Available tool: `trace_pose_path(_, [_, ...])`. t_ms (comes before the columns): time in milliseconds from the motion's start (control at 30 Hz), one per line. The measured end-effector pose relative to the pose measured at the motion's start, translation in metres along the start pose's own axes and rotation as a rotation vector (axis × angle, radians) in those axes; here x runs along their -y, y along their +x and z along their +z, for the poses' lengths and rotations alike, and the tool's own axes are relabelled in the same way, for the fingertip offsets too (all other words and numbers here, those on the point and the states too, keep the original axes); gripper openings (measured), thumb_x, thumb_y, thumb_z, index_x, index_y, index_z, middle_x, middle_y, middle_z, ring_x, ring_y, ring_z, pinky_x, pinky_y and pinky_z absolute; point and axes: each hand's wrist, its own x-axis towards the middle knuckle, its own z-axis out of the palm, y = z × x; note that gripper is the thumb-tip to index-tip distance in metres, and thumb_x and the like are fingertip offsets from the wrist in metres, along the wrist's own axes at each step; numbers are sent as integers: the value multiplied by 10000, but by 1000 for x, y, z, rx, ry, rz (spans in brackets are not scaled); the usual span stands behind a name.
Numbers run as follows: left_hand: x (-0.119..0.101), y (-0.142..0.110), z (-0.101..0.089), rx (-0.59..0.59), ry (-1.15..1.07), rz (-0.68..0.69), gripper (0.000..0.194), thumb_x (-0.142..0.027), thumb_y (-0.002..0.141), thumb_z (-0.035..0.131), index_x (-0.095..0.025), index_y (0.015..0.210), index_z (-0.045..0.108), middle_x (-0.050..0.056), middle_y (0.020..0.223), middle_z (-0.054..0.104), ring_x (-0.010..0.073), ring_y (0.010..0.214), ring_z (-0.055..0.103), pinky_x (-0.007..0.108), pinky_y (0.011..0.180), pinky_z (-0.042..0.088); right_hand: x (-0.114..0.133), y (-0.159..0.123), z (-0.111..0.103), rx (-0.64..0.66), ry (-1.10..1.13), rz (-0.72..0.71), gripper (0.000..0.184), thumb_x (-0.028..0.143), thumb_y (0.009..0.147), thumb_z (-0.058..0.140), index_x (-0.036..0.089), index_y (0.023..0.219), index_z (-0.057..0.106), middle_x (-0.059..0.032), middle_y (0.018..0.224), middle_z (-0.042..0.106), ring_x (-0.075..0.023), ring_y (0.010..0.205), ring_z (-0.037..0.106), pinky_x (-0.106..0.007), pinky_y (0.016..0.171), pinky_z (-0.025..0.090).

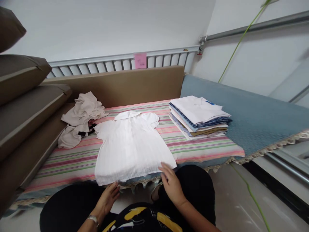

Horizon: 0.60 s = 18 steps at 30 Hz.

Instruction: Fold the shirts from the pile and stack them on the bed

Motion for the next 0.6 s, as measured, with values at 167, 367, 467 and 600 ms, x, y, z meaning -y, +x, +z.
trace_pose_path(167, [0,-15,34,139,-64,-16,303,-248,653,741,-179,896,573,40,865,679,169,758,646,296,705,499,14,-26,39,465,244,293,307,201,745,464,193,960,682,-81,947,712,-223,857,669,-367,794,526])
trace_pose_path(367, [-41,-52,57,268,-48,-25,315,-373,725,675,-139,915,584,40,723,673,142,618,628,259,605,499,42,-5,51,542,302,202,334,229,786,472,166,1074,630,-33,785,696,-164,626,656,-309,685,511])
trace_pose_path(467, [-64,-61,67,383,-36,10,290,-410,759,631,-141,861,592,56,817,684,116,638,624,231,598,495,59,6,47,524,307,147,428,217,792,462,192,1209,555,3,756,667,-131,537,617,-274,619,497])
trace_pose_path(600, [-71,-62,77,437,104,93,354,-378,722,680,-176,996,581,70,1074,661,102,708,623,228,627,498,70,16,40,437,299,148,453,201,793,441,197,1238,527,17,709,634,-118,500,585,-262,593,483])
